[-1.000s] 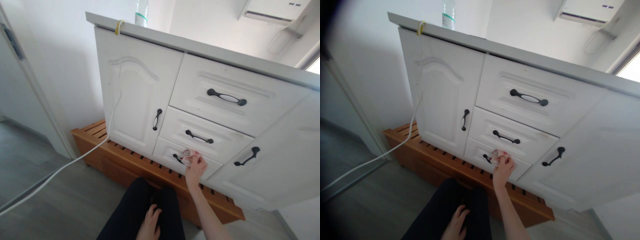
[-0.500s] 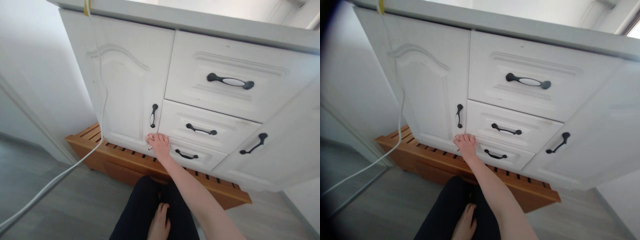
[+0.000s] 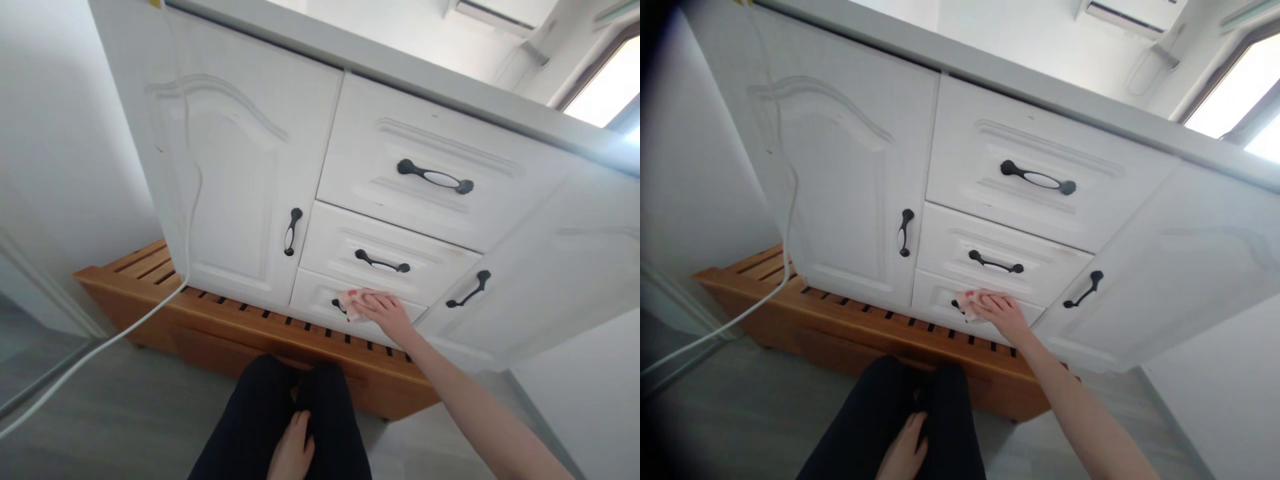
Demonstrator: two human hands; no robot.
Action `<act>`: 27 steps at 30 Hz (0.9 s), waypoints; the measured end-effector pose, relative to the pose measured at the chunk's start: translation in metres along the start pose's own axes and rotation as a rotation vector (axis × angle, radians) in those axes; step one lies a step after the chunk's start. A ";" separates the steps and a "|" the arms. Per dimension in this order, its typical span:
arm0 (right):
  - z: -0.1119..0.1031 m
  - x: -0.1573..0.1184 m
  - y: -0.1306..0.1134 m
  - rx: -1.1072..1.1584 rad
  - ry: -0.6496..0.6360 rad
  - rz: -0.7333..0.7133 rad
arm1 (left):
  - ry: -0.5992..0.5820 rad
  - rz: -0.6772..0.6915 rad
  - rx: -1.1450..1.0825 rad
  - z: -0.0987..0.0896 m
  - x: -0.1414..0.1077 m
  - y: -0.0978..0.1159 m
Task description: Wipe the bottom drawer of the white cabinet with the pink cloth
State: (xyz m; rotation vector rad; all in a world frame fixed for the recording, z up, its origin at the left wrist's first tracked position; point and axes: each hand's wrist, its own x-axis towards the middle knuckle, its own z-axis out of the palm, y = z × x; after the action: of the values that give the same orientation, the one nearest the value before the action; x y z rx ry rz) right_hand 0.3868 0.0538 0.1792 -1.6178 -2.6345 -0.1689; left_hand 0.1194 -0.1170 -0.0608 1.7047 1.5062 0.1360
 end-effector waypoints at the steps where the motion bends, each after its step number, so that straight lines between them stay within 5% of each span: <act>1: 0.004 -0.017 0.014 -0.045 0.034 0.051 | -0.016 -0.015 0.009 -0.001 -0.001 0.001; 7: 0.029 -0.103 0.075 -0.398 0.321 0.255 | -0.066 -0.054 0.034 -0.007 -0.004 0.010; 12: 0.046 -0.112 0.064 -0.384 0.358 0.330 | -0.097 -0.090 0.025 -0.011 -0.004 0.019; 18: 0.050 -0.035 0.005 -0.144 0.700 0.301 | -0.115 -0.115 0.007 -0.017 -0.007 0.027; 27: 0.045 0.119 -0.122 -0.103 0.701 -0.083 | -0.119 -0.147 0.004 -0.010 -0.003 0.021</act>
State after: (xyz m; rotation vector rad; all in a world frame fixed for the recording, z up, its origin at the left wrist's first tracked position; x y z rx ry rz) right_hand 0.2253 0.1098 0.1374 -1.1700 -2.1612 -0.7330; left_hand 0.1289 -0.1131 -0.0392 1.5702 1.5368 -0.0447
